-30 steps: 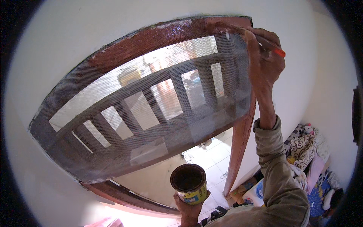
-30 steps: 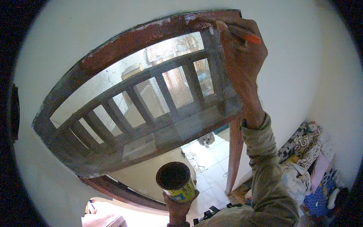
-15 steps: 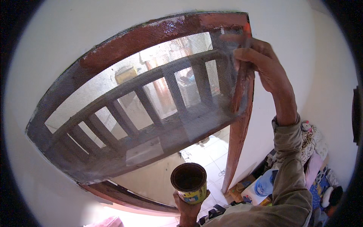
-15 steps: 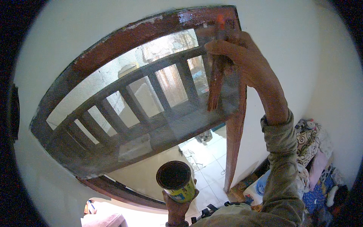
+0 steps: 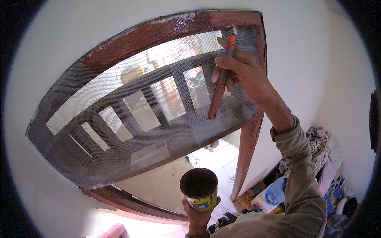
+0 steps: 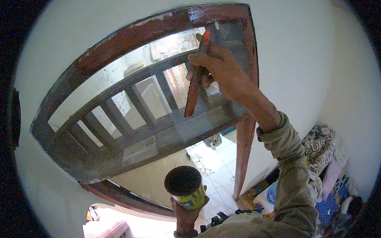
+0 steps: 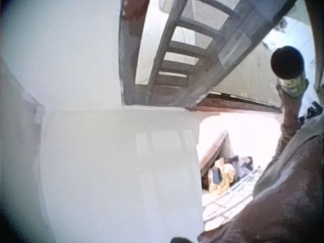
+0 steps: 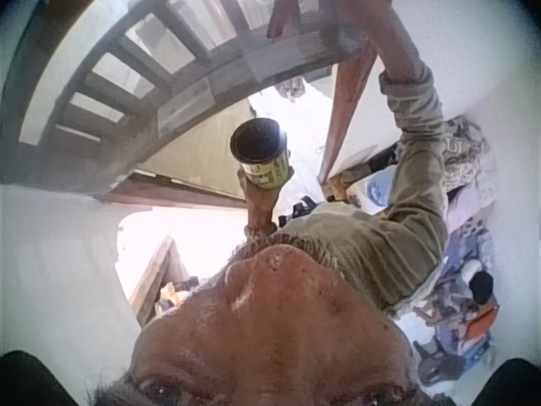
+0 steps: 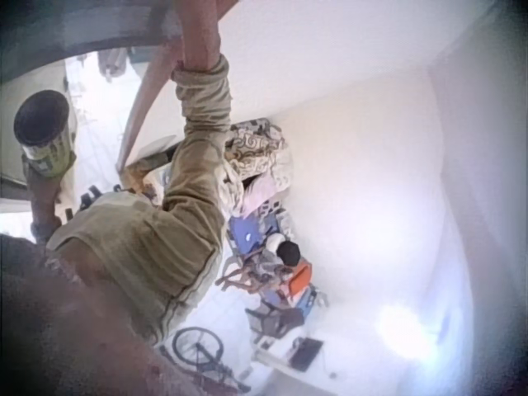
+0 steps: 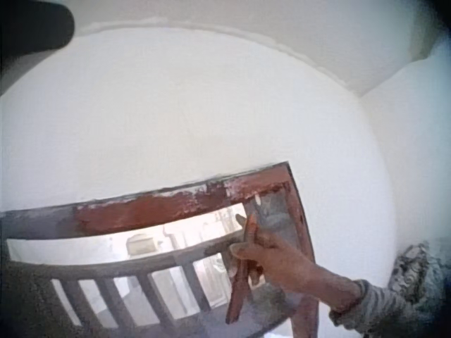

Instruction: The person paints a door frame using a brush and a can of paint, dipping the brush into the can and applying the paint to the top and sides of the frame.

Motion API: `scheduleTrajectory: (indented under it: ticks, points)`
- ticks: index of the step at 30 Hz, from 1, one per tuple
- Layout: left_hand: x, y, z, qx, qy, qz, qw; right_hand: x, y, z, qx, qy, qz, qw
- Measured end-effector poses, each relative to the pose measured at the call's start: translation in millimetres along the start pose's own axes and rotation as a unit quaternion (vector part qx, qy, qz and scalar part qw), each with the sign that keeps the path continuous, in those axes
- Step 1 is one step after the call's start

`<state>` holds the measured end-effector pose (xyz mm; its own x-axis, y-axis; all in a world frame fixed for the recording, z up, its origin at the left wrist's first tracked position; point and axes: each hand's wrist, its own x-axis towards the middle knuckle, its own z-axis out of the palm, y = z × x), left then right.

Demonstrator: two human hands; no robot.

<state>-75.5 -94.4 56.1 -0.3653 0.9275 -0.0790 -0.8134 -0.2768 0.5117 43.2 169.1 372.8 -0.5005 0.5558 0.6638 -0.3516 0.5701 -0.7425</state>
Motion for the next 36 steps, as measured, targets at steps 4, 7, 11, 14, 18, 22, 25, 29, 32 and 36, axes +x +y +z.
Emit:
scheduleTrajectory:
  ticks: [4,7,11,14,18,22,25,29,32,36]
  points:
    - [4,-4,-9,0.018,0.018,0.003,1.0,-8,-12,2,-0.005,-0.05,0.036,0.998]
    - [5,-6,-14,0.032,0.027,0.002,0.999,-10,-5,6,-0.061,-0.05,0.022,0.997]
    - [-1,-4,-6,-0.065,0.012,-0.003,0.998,-3,-26,-2,-0.222,0.062,-0.073,0.97]
    - [-2,-1,-8,-0.036,-0.019,0.008,0.999,15,-63,-23,-0.311,0.113,-0.166,0.929]
    - [-1,1,1,-0.053,-0.014,0.009,0.998,38,-97,-36,-0.46,0.137,-0.186,0.857]
    - [-3,4,11,-0.162,-0.009,-0.017,0.987,62,-119,-28,-0.578,0.061,-0.163,0.798]
    - [5,-2,-4,-0.029,-0.02,0.007,0.999,74,-121,-27,-0.653,0.04,-0.239,0.718]
    - [5,-3,3,-0.009,0.033,-0.036,0.999,90,-115,-27,-0.698,0.029,-0.304,0.648]
    - [7,-4,-1,0.016,0.039,-0.036,0.998,94,-116,-26,-0.71,0.021,-0.312,0.632]
    - [8,-6,-6,-0.059,0.039,-0.055,0.996,97,-119,-25,-0.726,0.025,-0.291,0.623]
